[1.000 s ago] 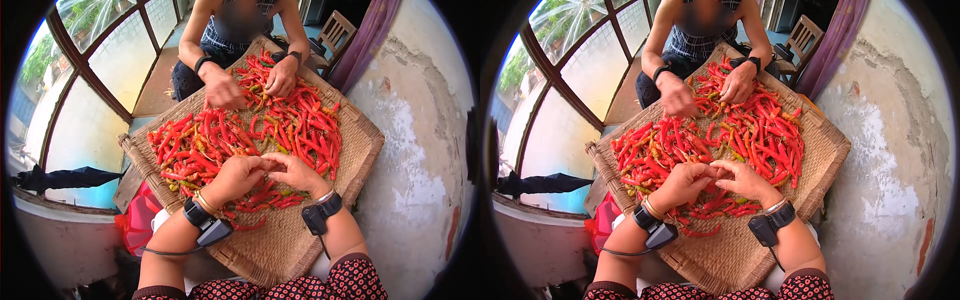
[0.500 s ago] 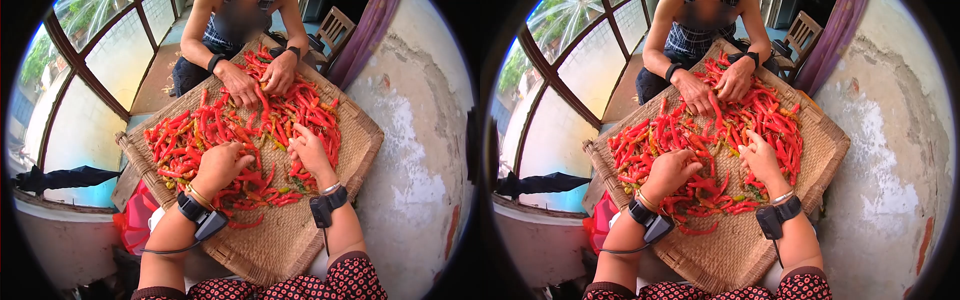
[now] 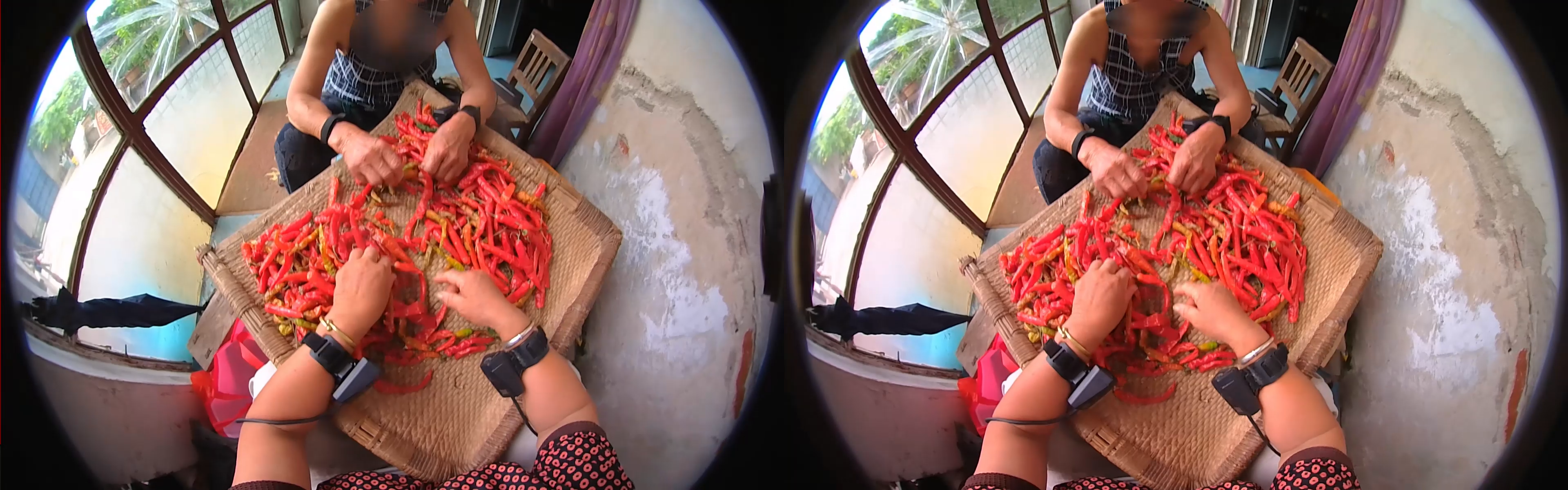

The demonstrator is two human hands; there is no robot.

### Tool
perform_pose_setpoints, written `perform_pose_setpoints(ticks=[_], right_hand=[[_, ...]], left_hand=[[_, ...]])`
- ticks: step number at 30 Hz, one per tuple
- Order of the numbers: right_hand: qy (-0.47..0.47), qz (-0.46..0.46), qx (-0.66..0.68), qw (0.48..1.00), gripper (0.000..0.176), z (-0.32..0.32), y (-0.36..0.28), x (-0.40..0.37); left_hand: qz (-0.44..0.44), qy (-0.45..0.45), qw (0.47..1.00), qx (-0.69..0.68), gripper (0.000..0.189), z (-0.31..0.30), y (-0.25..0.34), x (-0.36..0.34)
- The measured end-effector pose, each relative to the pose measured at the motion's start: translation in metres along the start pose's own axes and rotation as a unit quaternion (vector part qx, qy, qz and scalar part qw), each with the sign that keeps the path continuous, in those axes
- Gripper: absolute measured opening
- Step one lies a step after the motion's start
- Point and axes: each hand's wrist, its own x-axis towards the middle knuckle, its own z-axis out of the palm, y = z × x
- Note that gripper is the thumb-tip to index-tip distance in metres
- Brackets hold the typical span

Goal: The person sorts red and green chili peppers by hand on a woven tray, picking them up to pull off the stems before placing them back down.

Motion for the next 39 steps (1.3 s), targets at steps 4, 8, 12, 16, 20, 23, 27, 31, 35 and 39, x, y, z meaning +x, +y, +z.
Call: perform_pose_setpoints(ticks=[4,8,12,16,20,23,27,31,35,39], right_hand=[[-0.009,-0.02,0.003,1.0,0.031,0.003,0.0,0.0],[-0.013,-0.004,0.003,1.0,0.03,0.002,0.0,-0.001],[-0.01,-0.008,-0.006,1.0,0.03,0.003,-0.001,-0.001],[0.001,-0.02,-0.006,1.0,0.03,0.005,-0.001,-0.001],[0.01,-0.048,-0.033,0.998,0.03,0.006,-0.001,-0.002],[0.012,-0.064,-0.044,0.997,0.03,0.006,-0.003,-0.002],[0.012,-0.072,-0.05,0.996,0.029,0.006,-0.003,-0.002],[0.02,-0.074,-0.024,0.997,0.029,0.011,-0.003,-0.004],[0.051,-0.082,0.101,0.99,0.034,0.013,-0.01,-0.002],[-0.027,-0.071,0.258,0.963,0.04,0.016,-0.007,-0.003]], left_hand=[[-0.01,-0.011,1.0,-0.011,0.011,0.0,-0.002,0.001],[-0.001,-0.04,0.999,-0.02,0.014,0.008,-0.007,-0.001],[0.004,-0.084,0.996,-0.027,0.013,0.004,-0.007,0.0],[0.031,-0.082,0.995,-0.049,0.012,0.004,-0.01,-0.002],[0.024,-0.101,0.995,0.008,0.013,-0.008,0.001,-0.006],[0.02,-0.125,0.992,0.014,0.013,-0.013,0.003,-0.007],[0.054,-0.104,0.993,0.029,0.011,-0.012,0.001,-0.008],[0.099,-0.109,0.989,0.017,0.011,-0.023,0.006,-0.011],[0.16,-0.073,0.982,-0.069,0.012,-0.033,0.022,-0.021],[0.206,-0.045,0.965,-0.155,0.019,-0.034,0.026,-0.026]])
